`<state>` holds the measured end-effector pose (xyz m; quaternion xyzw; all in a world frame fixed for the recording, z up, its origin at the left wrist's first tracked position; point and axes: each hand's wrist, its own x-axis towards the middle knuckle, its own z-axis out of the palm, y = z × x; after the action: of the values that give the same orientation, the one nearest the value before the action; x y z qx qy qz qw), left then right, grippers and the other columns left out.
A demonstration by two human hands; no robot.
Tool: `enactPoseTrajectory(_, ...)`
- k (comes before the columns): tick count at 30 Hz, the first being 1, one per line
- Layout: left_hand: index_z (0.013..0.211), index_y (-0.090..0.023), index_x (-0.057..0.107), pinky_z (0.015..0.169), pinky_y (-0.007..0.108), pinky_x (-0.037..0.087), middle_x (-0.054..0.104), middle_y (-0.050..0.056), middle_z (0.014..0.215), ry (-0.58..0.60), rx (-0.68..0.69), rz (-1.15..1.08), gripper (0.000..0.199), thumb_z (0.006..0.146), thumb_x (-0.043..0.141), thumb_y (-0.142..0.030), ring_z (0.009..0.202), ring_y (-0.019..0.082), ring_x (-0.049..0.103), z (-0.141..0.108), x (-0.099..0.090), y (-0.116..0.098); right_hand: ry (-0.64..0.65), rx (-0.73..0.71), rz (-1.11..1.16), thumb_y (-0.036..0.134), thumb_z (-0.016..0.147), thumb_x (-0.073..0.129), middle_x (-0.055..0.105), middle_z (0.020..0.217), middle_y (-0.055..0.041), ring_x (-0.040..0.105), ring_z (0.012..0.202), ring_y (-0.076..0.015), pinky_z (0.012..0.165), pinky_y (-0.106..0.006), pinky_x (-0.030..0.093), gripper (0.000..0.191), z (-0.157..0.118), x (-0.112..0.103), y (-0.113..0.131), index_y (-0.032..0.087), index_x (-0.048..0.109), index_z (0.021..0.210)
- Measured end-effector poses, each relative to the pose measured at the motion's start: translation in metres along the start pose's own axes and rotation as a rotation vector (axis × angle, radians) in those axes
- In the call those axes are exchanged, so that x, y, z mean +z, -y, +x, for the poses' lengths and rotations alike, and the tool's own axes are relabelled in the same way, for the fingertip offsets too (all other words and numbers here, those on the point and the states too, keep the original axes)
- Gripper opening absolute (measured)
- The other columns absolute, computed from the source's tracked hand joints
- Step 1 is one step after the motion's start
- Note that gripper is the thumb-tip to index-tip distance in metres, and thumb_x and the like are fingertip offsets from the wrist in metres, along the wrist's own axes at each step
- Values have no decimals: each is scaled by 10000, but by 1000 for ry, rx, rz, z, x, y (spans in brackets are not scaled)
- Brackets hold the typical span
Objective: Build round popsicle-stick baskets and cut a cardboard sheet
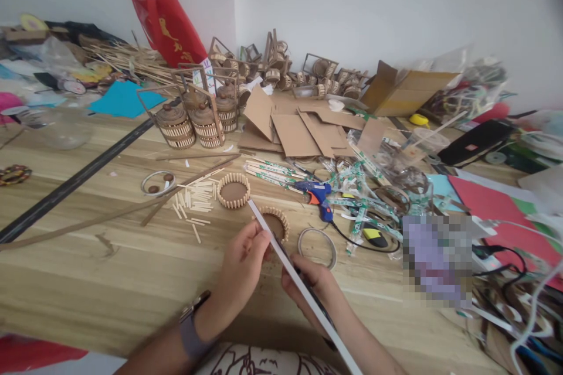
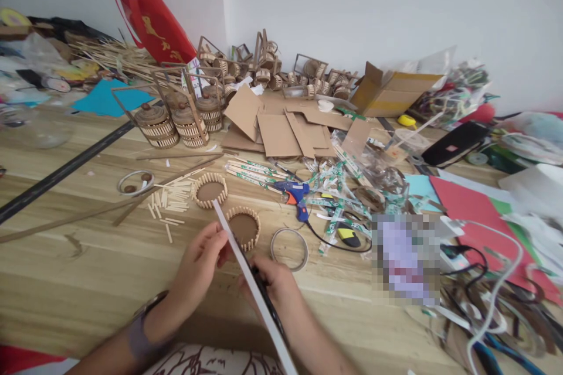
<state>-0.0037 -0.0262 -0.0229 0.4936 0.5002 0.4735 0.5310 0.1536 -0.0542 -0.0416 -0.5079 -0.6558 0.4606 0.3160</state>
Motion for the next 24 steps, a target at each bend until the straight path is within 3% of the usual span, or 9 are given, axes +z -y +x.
enactPoseTrajectory(10,657,-220,409,491,229,288,369,-70,572,-18,62,65,271,886,465,-353,525,108,358,-3,2,1,34,11,5,258,784,560,448,590,56,392,521,-87,487,-193,311,121,3,-2,9,198,495,701)
enactPoseTrajectory(24,658,-217,421,498,232,288,349,-66,579,26,50,122,265,874,453,-368,539,113,349,-6,5,3,-2,9,41,255,753,585,391,553,70,347,483,-76,454,-192,270,135,5,4,-3,197,500,666)
